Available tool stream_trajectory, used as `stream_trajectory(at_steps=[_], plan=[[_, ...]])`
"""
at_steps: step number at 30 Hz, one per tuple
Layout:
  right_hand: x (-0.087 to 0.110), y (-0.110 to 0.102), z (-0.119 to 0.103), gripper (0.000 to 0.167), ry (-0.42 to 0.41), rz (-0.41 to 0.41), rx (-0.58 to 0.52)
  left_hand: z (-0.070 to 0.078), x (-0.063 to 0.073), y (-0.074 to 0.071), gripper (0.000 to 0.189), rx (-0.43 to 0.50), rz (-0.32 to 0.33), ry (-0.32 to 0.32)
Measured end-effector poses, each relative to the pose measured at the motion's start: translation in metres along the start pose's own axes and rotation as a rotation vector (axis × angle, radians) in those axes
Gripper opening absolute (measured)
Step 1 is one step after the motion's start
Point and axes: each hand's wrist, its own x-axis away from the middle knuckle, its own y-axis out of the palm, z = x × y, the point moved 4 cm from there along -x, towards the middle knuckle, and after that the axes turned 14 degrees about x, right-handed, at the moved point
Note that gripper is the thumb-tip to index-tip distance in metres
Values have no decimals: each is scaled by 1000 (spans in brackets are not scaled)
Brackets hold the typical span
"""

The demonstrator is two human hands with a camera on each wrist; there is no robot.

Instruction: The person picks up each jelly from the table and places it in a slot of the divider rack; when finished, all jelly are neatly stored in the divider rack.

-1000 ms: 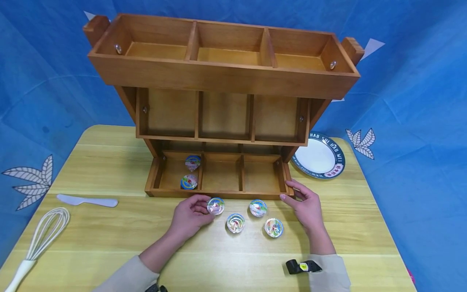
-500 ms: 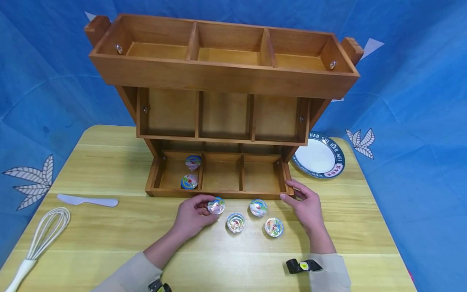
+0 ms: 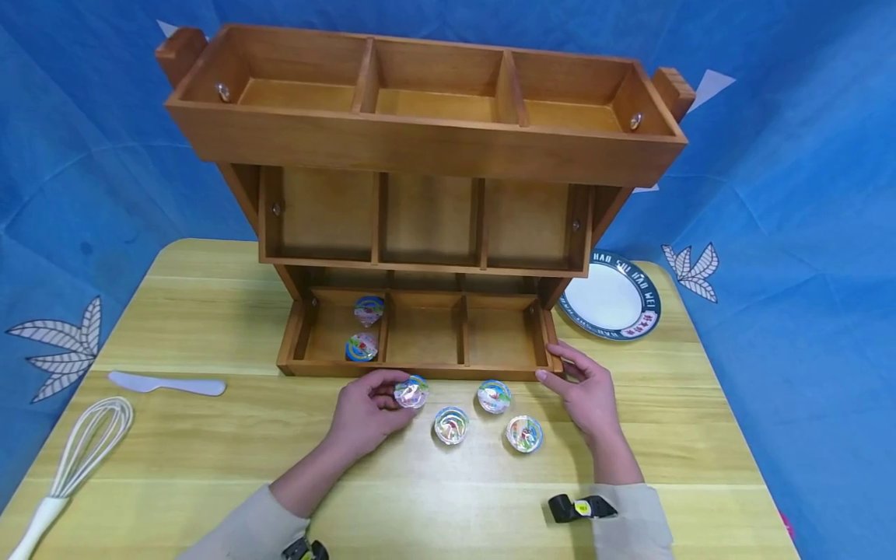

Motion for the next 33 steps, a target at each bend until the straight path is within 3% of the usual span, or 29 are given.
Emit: stream_trajectory(at_steps=[7, 14, 22, 33], plan=[[-1, 1, 0, 48, 2, 2, -11, 12, -2, 3, 46, 38, -50, -8], [0, 0, 0, 48, 5, 6, -12, 29, -12, 10, 43, 55, -98, 76], [0, 0, 0, 48, 3, 5, -16, 54, -38, 18, 43, 38, -138, 150], [0, 1, 0, 48, -9, 8, -19, 70, -74, 26, 43, 37, -115, 117]])
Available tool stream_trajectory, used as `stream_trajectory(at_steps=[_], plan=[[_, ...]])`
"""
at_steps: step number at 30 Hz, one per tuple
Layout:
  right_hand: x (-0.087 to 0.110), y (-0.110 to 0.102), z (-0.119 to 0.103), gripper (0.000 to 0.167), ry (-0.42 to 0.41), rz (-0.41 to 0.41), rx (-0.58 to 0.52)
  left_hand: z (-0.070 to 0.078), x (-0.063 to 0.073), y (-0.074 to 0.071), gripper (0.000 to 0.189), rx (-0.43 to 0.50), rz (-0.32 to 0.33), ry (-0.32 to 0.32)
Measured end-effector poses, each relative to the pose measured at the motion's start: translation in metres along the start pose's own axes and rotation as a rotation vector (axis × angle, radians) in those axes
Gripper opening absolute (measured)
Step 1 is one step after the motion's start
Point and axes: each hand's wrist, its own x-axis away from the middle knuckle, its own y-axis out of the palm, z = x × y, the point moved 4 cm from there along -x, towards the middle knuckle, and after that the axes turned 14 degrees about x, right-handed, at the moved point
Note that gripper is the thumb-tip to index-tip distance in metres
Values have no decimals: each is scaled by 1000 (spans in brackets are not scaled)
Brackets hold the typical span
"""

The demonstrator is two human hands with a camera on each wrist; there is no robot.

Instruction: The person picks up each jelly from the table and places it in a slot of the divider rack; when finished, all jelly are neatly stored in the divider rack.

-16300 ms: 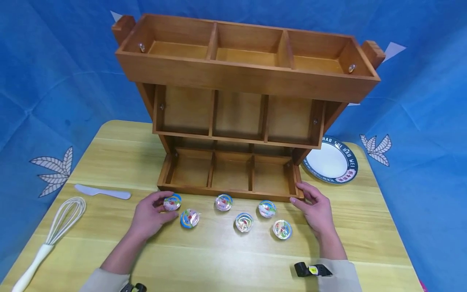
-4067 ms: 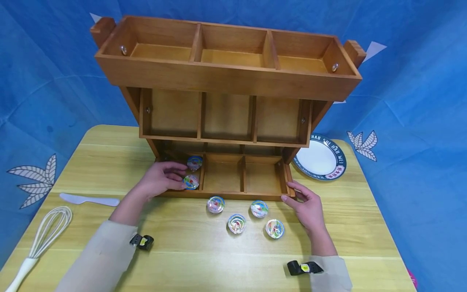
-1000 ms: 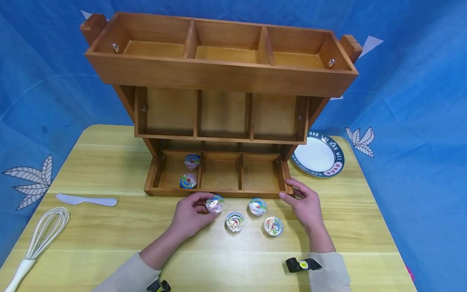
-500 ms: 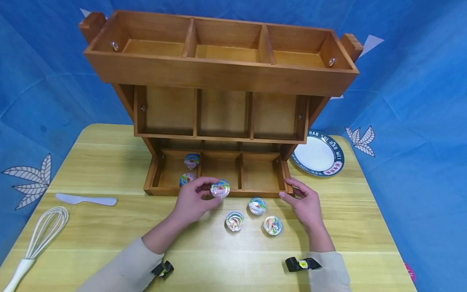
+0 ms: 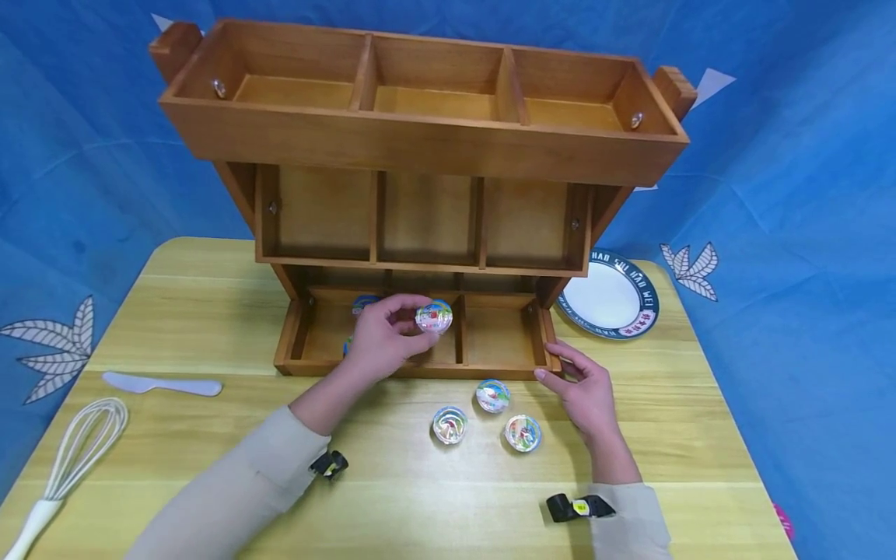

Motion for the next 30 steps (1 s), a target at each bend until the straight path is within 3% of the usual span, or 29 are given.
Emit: stream_trajectory(at_steps=[8, 14, 30], plan=[[1, -1, 1, 48, 3, 7, -3, -21, -26, 5, 44, -9, 35, -57], [2, 0, 2, 47, 7, 7, -5, -38, -40, 4, 46, -103, 98, -70], [-1, 0, 1, 48, -6, 1, -15, -62, -52, 1, 46, -204, 115, -118]])
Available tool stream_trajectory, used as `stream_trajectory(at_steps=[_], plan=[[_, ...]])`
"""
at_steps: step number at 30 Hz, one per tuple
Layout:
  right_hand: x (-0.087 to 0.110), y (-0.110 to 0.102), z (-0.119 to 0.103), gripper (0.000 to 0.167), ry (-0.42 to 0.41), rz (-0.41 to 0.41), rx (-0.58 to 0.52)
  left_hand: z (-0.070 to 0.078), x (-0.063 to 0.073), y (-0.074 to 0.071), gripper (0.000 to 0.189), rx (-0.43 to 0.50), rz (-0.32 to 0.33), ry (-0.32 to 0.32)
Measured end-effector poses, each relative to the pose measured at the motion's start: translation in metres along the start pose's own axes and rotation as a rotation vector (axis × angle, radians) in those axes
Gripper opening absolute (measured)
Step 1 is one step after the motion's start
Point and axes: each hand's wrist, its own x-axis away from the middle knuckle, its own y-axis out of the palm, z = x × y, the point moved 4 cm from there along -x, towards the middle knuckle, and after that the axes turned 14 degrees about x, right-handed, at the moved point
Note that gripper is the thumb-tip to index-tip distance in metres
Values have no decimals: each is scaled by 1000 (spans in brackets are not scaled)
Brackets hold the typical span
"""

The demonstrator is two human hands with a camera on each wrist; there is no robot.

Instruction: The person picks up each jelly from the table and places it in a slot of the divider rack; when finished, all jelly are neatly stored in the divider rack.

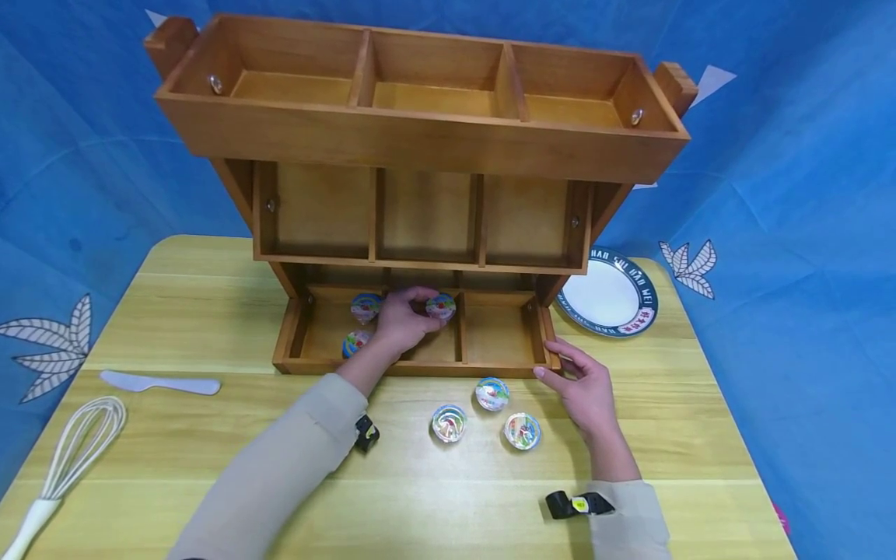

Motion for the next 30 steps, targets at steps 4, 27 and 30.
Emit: stream_trajectory(at_steps=[4, 27, 30], plan=[[0, 0, -1, 47, 4, 3, 3, -3, -3, 0, 46, -43, -1, -21], [2, 0, -2, 48, 34, -3, 9, -3, -1, 2, 53, -89, -7, -80], [2, 0, -2, 48, 34, -5, 12, 2, 1, 2, 56, -102, -3, -70]])
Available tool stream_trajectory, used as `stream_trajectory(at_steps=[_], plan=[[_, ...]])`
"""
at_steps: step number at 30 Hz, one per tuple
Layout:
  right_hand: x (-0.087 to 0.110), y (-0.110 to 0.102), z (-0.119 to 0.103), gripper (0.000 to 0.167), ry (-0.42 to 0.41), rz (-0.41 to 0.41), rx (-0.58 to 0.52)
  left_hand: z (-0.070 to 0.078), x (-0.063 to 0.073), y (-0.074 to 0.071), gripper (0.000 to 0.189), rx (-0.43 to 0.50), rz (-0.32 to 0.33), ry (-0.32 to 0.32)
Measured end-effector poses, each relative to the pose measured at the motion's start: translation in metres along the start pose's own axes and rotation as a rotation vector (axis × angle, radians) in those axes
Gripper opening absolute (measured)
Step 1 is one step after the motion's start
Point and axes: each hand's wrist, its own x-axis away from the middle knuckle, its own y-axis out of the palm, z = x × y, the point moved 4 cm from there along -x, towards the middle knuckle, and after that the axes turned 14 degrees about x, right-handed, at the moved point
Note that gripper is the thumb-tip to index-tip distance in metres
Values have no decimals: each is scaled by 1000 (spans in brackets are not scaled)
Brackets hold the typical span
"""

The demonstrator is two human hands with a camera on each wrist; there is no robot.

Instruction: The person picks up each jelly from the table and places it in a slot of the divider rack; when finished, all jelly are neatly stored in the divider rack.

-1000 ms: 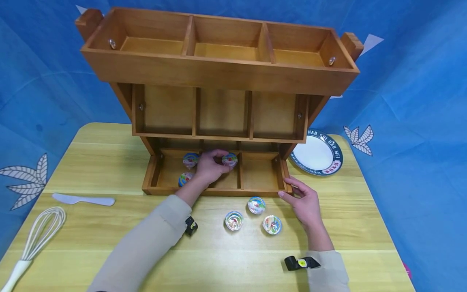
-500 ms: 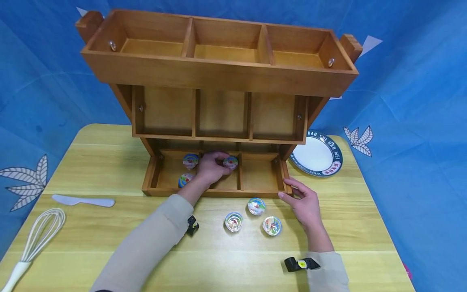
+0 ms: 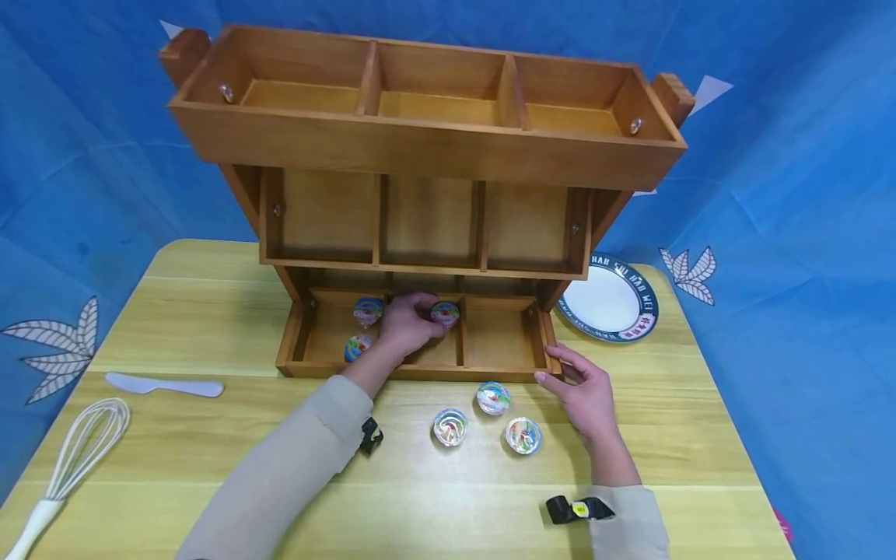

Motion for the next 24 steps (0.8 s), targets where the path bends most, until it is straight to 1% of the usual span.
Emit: stream_trajectory(at_steps=[1, 4, 7, 9, 10, 14, 19, 21, 24], plan=[[0, 0, 0, 48, 0, 1, 3, 2, 1, 0, 57, -5, 4, 7], [-1, 0, 0, 48, 3, -2, 6, 10, 6, -2, 58, -59, 21, 45], [-1, 0, 1, 48, 10, -9, 13, 19, 16, -3, 59, -122, 47, 107], [-1, 1, 1, 48, 12, -12, 13, 24, 26, -3, 58, -134, 63, 143], [-1, 0, 1, 48, 12, -12, 13, 26, 31, -3, 57, -131, 69, 159], [-1, 0, 2, 48, 9, -11, 14, 32, 50, -1, 52, -70, 80, 213], [-1, 1, 2, 48, -2, -7, 12, 36, 72, 3, 47, 15, 56, 299], [-1, 1, 1, 48, -8, -3, 13, 36, 81, 5, 47, 42, 45, 317], [-1, 1, 1, 47, -17, 1, 13, 35, 93, 10, 47, 55, 27, 323]])
